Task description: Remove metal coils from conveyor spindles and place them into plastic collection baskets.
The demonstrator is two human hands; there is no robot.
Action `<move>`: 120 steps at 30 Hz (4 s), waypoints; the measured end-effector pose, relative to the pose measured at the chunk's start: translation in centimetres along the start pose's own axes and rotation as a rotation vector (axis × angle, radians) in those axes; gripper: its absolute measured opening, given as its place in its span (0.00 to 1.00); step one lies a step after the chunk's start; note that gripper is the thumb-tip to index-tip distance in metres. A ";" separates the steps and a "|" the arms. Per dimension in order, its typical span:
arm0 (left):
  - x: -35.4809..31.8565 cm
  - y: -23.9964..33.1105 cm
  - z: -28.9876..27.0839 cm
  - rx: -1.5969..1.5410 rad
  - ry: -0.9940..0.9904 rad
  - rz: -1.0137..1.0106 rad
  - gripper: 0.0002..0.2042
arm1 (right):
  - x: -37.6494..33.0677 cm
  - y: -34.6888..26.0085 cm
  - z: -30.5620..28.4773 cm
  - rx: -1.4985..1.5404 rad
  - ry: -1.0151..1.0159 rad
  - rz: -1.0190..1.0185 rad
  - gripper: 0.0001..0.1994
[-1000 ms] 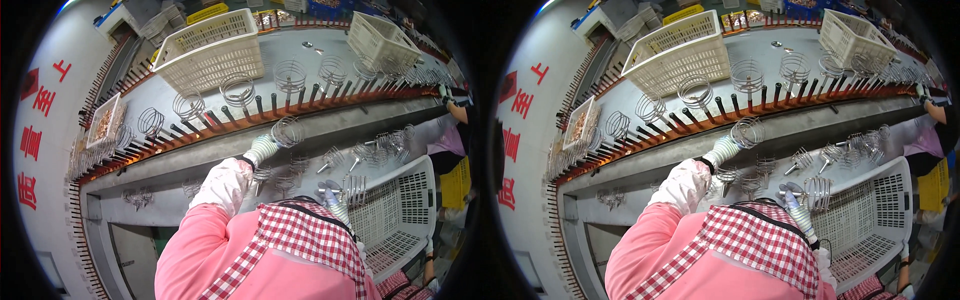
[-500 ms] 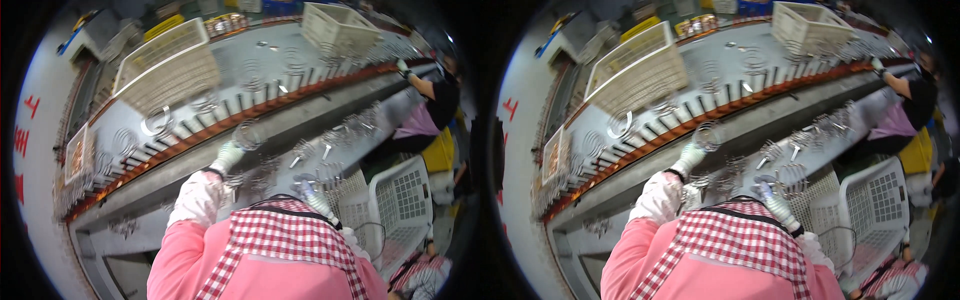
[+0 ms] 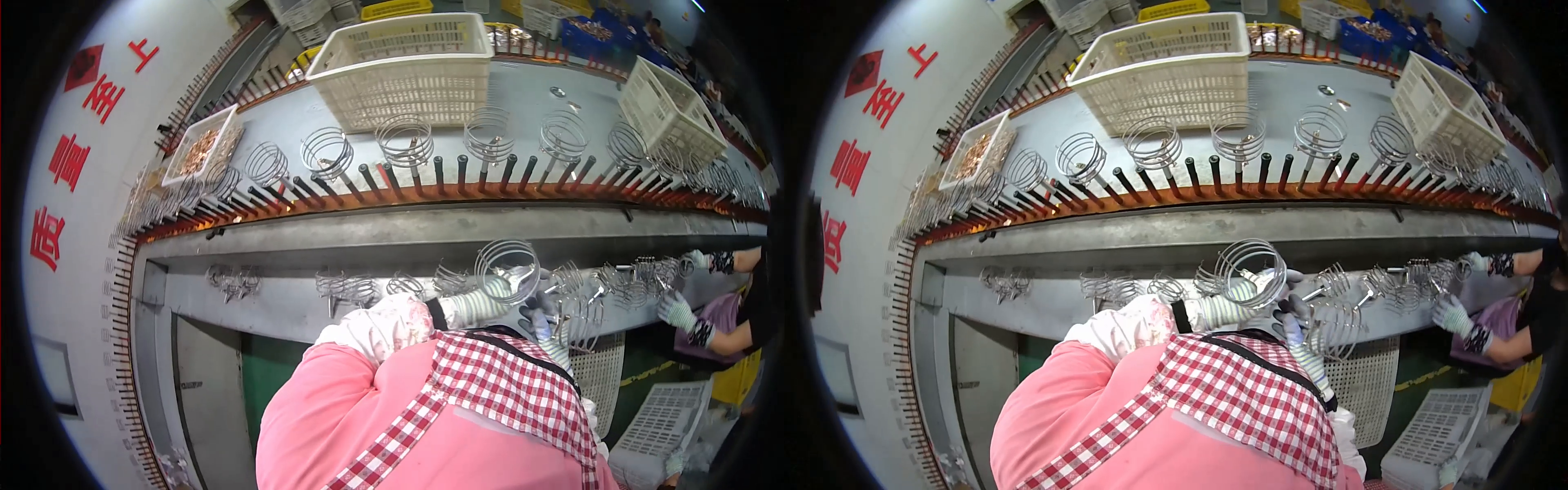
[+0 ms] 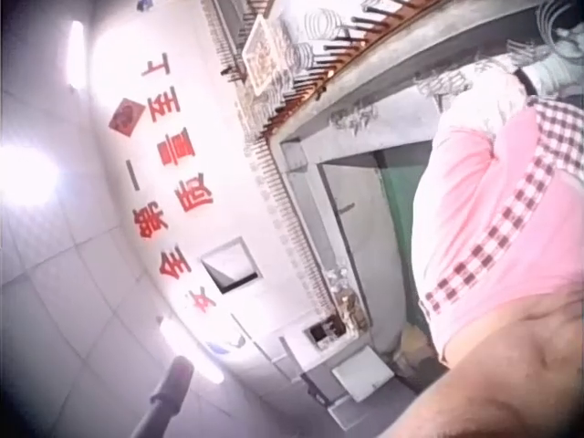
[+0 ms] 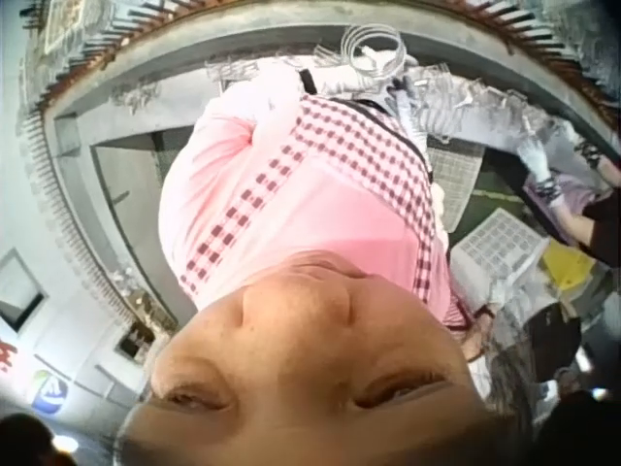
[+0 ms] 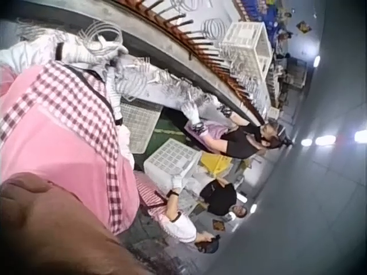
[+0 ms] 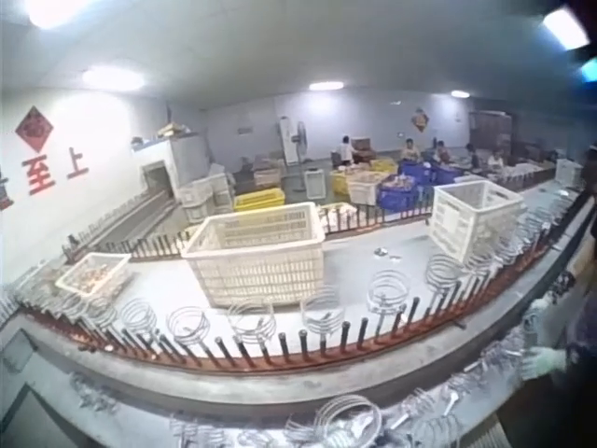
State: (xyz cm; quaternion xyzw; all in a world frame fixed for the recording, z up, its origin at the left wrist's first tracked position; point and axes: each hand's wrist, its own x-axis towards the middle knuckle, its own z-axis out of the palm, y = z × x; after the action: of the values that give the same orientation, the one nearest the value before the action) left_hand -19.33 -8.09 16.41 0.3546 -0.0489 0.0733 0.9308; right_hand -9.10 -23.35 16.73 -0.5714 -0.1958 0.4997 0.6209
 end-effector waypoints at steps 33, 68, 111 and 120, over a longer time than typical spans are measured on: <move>-33.1 29.3 -1.8 2.406 1.131 -0.022 0.09 | -0.7 0.8 3.0 0.184 -0.179 0.177 0.17; -47.3 37.3 -7.0 2.243 1.882 0.372 0.11 | 6.2 8.2 4.4 -0.346 -0.387 -0.084 0.16; -6.0 3.9 -1.9 0.360 0.494 -0.193 0.23 | 5.3 -1.0 5.0 -0.129 -0.301 0.036 0.23; -2.0 13.3 3.9 1.151 0.579 0.163 0.08 | 5.0 -2.9 0.7 0.128 -0.430 0.010 0.27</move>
State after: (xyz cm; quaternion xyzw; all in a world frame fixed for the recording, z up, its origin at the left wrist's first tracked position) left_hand -23.75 -1.05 27.73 0.7577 0.2243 0.2506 0.5592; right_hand -6.42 -18.34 17.96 -0.4120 -0.2886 0.6245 0.5975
